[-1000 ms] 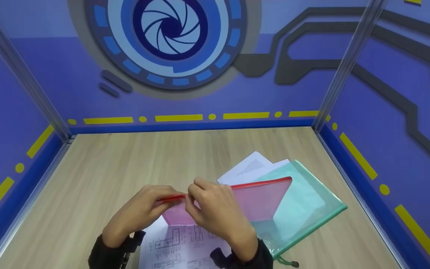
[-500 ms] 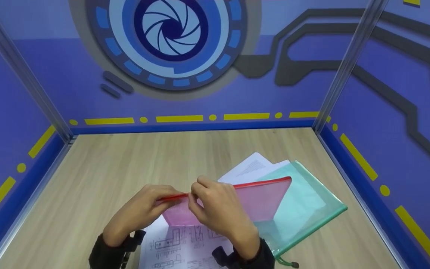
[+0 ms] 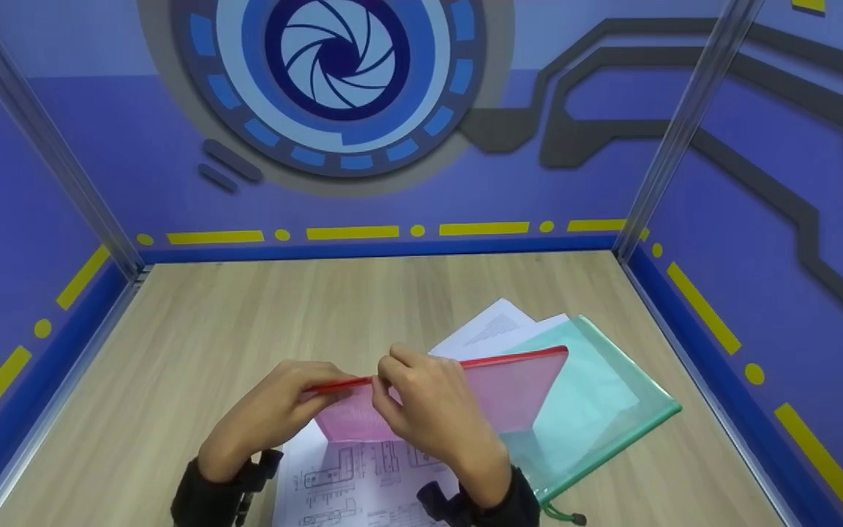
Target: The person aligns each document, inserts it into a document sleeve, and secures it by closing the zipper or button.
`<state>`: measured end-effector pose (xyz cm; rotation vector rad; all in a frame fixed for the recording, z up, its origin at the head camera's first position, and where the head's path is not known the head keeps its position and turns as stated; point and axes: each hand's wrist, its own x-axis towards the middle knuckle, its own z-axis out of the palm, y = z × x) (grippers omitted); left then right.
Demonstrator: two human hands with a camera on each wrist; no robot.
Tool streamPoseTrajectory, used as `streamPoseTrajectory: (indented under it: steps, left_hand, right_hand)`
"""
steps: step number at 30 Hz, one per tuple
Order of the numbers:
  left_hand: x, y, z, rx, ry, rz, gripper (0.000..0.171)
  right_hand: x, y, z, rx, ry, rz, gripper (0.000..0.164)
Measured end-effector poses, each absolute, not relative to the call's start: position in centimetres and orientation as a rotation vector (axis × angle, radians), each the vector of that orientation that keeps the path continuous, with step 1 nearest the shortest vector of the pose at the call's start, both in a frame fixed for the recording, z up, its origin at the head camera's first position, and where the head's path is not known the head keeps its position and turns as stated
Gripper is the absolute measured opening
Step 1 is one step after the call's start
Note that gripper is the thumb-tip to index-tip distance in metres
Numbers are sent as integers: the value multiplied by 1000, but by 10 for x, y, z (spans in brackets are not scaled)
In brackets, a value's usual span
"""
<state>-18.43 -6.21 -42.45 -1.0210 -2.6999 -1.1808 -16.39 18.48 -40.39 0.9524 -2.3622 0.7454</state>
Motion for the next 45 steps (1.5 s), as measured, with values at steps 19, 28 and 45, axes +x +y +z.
streamPoseTrajectory:
  steps: [19,28,45]
  left_hand:
    - [-186,-63,-425,-1029,-2691,-1196,22]
    - [-186,-68,-425,-1001,-2708,-1228,22]
    - [-186,-74,-423,-956,-2722,-1209,23]
  right_hand:
    - [-165,189,-404,957,-2318,720,23]
    - [-166,189,-404,949,-2343,730,21]
    - [-166,191,-403,912,-2365,701,21]
